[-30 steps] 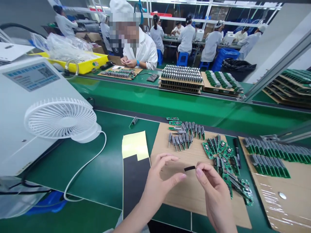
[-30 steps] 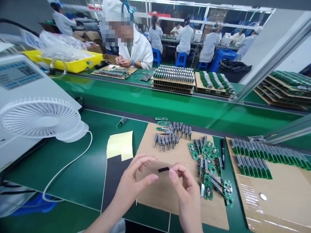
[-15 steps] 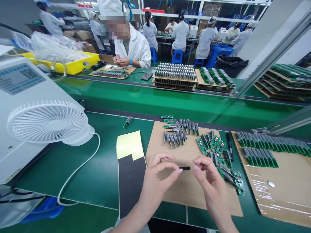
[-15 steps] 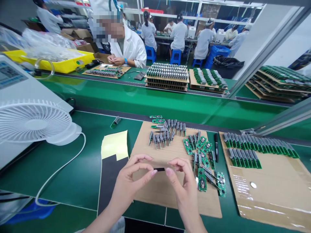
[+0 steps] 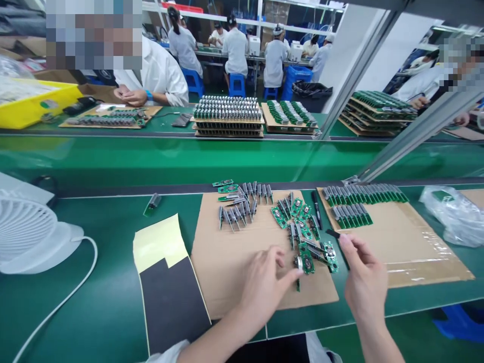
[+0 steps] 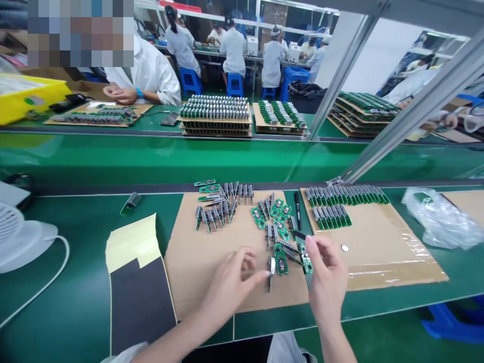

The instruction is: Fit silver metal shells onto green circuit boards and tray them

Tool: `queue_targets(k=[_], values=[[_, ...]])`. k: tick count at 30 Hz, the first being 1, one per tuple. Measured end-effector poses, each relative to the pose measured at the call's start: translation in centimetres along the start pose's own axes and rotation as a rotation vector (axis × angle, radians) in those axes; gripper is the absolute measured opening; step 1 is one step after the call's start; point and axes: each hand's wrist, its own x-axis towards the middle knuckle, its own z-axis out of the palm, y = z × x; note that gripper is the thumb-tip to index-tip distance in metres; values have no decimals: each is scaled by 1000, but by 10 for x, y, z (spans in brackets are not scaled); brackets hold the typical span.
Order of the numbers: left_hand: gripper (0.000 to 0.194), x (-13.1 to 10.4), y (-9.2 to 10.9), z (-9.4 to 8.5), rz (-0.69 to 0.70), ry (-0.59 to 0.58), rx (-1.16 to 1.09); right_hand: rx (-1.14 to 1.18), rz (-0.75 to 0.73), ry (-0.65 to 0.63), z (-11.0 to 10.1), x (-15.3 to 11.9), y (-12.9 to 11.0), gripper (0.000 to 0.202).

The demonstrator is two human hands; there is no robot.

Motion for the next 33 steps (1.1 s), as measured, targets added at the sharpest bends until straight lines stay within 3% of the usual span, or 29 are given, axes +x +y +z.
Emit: queue_targets(k=[3, 6, 11, 16, 21, 29, 33], values=[[51, 11, 3, 24, -6, -61, 26, 50, 67, 50, -11, 3, 5, 26], [57, 17, -5, 29, -48, -93, -44, 77, 119, 38, -10, -7, 6, 27], [63, 4, -14, 1, -169, -147, -313, 101, 186, -94, 1, -29, -3, 22], [52, -24, 6, -38, -186, -125, -893, 97, 263, -442, 15, -42, -23, 19], [56, -42, 23, -57, -139, -49, -1035, 56, 221, -683, 28, -45, -38, 15], [75, -56, 29, -66, -95, -68, -1063, -4, 173, -768, 42, -45, -51, 20], [77, -57, 30, -65, -79, -35, -1050, 41, 159, -691, 55, -54, -60, 22]])
